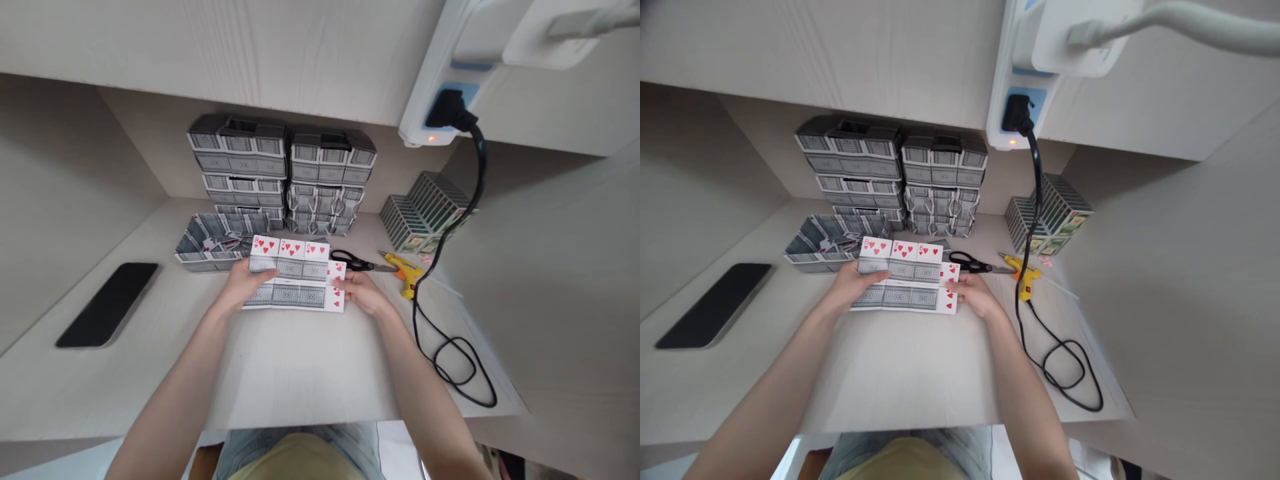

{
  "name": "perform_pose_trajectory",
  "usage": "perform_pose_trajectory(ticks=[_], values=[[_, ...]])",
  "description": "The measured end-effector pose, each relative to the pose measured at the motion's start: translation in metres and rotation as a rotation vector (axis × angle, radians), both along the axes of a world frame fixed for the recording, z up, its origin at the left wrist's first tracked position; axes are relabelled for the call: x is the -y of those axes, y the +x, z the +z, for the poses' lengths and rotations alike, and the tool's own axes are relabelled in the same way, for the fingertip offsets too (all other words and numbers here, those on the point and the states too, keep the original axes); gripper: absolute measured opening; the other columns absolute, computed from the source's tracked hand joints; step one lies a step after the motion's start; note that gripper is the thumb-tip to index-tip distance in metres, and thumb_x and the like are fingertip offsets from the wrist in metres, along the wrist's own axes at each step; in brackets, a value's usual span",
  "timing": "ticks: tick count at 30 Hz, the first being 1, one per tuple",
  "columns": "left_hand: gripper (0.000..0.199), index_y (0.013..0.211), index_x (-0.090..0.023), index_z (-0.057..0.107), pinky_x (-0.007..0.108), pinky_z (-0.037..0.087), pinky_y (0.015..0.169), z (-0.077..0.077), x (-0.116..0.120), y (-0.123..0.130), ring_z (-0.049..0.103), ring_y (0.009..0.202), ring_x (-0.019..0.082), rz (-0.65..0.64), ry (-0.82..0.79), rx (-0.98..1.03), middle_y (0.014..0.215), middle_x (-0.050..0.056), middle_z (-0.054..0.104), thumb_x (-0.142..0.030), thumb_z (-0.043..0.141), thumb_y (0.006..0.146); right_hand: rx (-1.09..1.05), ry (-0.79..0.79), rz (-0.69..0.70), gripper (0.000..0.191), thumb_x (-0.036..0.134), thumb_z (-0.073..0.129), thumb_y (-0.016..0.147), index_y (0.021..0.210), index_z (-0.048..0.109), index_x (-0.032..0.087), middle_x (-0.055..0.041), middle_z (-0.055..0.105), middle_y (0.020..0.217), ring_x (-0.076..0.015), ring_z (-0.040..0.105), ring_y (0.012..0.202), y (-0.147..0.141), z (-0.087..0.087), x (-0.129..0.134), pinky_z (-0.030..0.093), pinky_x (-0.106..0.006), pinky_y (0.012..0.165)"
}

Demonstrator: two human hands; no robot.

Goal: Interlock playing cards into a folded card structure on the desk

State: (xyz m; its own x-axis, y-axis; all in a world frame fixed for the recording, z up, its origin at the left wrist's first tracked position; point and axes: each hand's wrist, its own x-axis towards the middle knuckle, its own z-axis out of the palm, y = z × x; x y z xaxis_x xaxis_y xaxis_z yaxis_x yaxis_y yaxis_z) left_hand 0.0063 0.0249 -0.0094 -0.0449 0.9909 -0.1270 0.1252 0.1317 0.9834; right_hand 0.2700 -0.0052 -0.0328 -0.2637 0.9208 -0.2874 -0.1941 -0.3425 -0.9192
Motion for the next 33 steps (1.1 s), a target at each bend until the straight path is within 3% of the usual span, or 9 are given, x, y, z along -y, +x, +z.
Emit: perform_pose_trajectory(ticks=[3,33], values=[[0.040,0.083,-0.016,0.066,0.035,0.049,0.074,0.0020,-0.0009,-0.0021,0.064,0.076,0.022,0.042,-0.009,0.064,0.087,0.006,0.070,-0.031,0.077,0.047,0.021,-0.008,0.060,0.035,0.029,0.078,0.053,0.083,0.069,0.014,-0.0053,0.070,0.076,-0.0159,0.064,0.063,-0.0008,0.0011,0.0016,0.052,-0.030,0.064],[0.042,0.083,-0.015,0.065,0.034,0.050,0.073,-0.0006,-0.0007,-0.0008,0.065,0.074,0.021,0.058,-0.058,0.119,0.085,0.005,0.070,-0.028,0.079,0.045,0.067,0.006,-0.010,0.033,0.026,0.079,0.048,0.076,0.069,0.011,-0.0022,0.067,0.062,-0.0113,0.057,0.050,-0.0062,-0.0070,0.0012,0.046,-0.025,0.053]])
